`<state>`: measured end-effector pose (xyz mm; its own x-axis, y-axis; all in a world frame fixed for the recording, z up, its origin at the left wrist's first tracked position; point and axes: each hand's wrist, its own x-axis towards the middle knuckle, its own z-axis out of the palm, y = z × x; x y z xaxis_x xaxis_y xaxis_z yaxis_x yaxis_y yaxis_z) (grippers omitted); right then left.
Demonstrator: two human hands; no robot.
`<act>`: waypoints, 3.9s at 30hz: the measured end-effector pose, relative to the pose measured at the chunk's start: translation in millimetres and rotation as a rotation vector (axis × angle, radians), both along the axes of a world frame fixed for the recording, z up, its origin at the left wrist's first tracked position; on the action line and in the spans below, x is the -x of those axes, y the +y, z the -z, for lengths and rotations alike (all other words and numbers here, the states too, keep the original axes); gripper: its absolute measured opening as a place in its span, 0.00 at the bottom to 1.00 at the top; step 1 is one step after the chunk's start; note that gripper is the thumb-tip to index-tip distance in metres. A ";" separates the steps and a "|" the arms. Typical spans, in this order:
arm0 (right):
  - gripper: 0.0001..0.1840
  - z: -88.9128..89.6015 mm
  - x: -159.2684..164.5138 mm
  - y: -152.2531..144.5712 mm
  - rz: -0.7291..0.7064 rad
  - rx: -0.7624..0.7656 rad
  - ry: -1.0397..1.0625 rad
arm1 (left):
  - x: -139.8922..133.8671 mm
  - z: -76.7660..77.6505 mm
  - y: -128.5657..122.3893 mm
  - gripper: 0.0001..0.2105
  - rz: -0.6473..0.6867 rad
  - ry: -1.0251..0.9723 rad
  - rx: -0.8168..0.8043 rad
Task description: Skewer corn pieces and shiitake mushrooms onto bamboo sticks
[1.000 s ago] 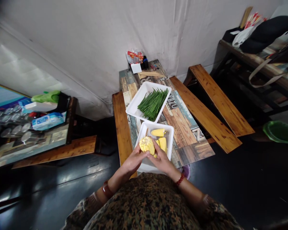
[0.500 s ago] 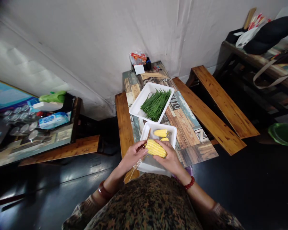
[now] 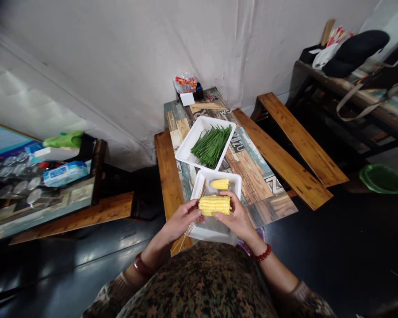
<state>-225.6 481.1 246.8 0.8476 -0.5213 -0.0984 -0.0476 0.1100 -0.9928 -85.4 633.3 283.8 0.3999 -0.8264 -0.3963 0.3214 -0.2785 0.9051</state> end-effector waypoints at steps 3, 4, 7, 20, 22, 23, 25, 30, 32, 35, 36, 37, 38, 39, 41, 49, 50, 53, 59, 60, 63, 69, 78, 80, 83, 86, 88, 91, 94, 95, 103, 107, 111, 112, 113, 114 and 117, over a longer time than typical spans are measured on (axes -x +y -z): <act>0.31 -4.2 -0.5 4.9 0.035 -0.054 -0.026 | -1.1 3.7 4.1 0.18 0.019 0.032 0.021; 0.31 -6.0 -0.8 6.4 0.046 -0.067 -0.030 | -1.4 4.8 5.4 0.17 0.022 0.038 0.024; 0.30 -10.6 -2.1 10.4 0.069 -0.076 -0.033 | -1.0 6.9 8.2 0.16 0.016 0.040 0.026; 0.29 -13.2 -8.0 23.2 0.056 0.009 0.015 | 4.9 -0.9 6.4 0.11 -0.085 -0.058 -0.041; 0.29 -13.2 -9.2 25.2 0.052 0.021 0.024 | 6.0 0.0 7.2 0.09 -0.111 -0.069 -0.062; 0.30 -13.5 -9.8 26.0 0.050 0.032 0.031 | 6.9 0.5 7.6 0.08 -0.123 -0.070 -0.069; 0.30 -14.5 -11.0 27.2 0.052 0.045 0.051 | 9.1 1.2 7.9 0.06 -0.158 -0.063 -0.076; 0.29 -14.6 -12.9 28.6 0.072 -0.106 0.060 | 9.1 2.4 9.0 0.06 -0.267 0.004 -0.063; 0.29 -12.7 -13.1 28.2 0.091 -0.160 0.052 | 6.4 2.1 10.1 0.08 -0.238 0.032 -0.039; 0.29 -10.9 -13.0 26.2 0.106 -0.192 0.048 | 3.5 0.9 11.4 0.10 -0.218 0.128 0.051; 0.29 -11.1 -12.9 25.5 0.104 -0.191 0.051 | 3.1 0.5 11.5 0.10 -0.231 0.176 0.080; 0.29 -11.8 -12.9 24.8 0.101 -0.187 0.054 | 3.1 0.2 11.6 0.10 -0.245 0.219 0.099; 0.29 -12.9 -12.9 24.3 0.096 -0.184 0.057 | 3.2 0.2 11.6 0.11 -0.256 0.248 0.110; 0.30 -14.3 -12.9 23.9 0.093 -0.182 0.059 | 3.2 0.3 11.5 0.13 -0.263 0.257 0.115; 0.30 -17.5 -13.1 23.2 0.099 -0.186 0.058 | 3.1 1.5 11.6 0.16 -0.246 0.230 0.116; 0.32 -24.1 -14.0 18.5 0.081 -0.130 0.068 | 5.0 10.6 5.2 0.13 -0.206 0.170 0.080; 0.31 -23.8 -14.5 18.2 0.077 -0.116 0.070 | 5.7 11.5 3.4 0.10 -0.214 0.133 0.047; 0.30 -22.6 -16.3 17.0 0.070 -0.121 0.072 | 6.8 12.7 -1.3 0.06 -0.281 0.091 -0.013; 0.28 -28.0 -18.9 9.0 0.055 -0.092 0.047 | 4.1 5.2 -2.8 0.12 -0.310 0.247 0.109; 0.28 -29.3 -19.2 7.7 0.047 -0.076 0.038 | 3.7 4.2 -2.7 0.13 -0.314 0.260 0.110; 0.28 -30.5 -20.3 5.3 0.020 -0.044 0.008 | 3.1 4.7 -3.3 0.16 -0.306 0.265 0.098; 0.29 -26.7 -21.4 3.4 -0.002 -0.039 0.004 | 4.3 12.2 -5.0 0.13 -0.301 0.238 0.110; 0.31 -27.6 -22.4 5.5 0.036 -0.228 0.014 | 9.2 3.3 -9.2 0.05 -0.302 0.078 0.032; 0.31 -26.0 -21.1 5.0 0.051 -0.278 0.006 | 9.0 1.7 -8.9 0.06 -0.289 0.149 0.079; 0.30 -25.4 -19.1 4.4 0.054 -0.277 -0.004 | 8.8 2.3 -6.9 0.10 -0.296 0.225 0.132; 0.31 -28.6 -19.4 5.6 0.049 -0.240 0.009 | 8.7 5.6 -4.1 0.14 -0.284 0.172 0.113; 0.31 -31.9 -20.5 7.0 0.043 -0.218 0.018 | 8.1 8.3 -2.1 0.16 -0.242 0.092 0.082; 0.31 -35.0 -21.9 8.3 0.039 -0.166 0.016 | 6.3 12.1 1.4 0.16 -0.176 0.013 0.062; 0.30 -33.9 -21.8 8.0 0.036 -0.135 0.023 | 4.4 14.9 5.5 0.16 -0.128 0.005 0.081; 0.30 -32.8 -21.6 7.8 0.033 -0.139 0.027 | 4.1 15.6 6.8 0.17 -0.115 0.009 0.087; 0.31 -29.4 -22.3 11.9 0.008 -0.052 0.106 | 11.3 22.4 6.5 0.09 -0.187 0.002 0.009; 0.29 -29.5 -23.4 12.5 0.009 -0.103 0.089 | 13.2 26.1 3.4 0.07 -0.266 -0.032 -0.042; 0.29 -26.8 -22.5 11.1 0.045 -0.174 0.056 | 9.9 26.7 2.9 0.08 -0.248 0.078 0.046; 0.29 -26.4 -22.1 11.0 0.050 -0.169 0.052 | 9.3 26.5 3.0 0.09 -0.251 0.123 0.070; 0.29 -26.3 -21.7 11.0 0.051 -0.156 0.049 | 8.9 26.3 3.2 0.10 -0.263 0.160 0.086; 0.29 -26.4 -21.4 11.1 0.050 -0.140 0.048 | 8.8 26.1 3.5 0.11 -0.276 0.183 0.094; 0.30 -26.6 -20.8 11.6 0.038 -0.082 0.050 | 9.7 26.2 3.8 0.14 -0.264 0.176 0.102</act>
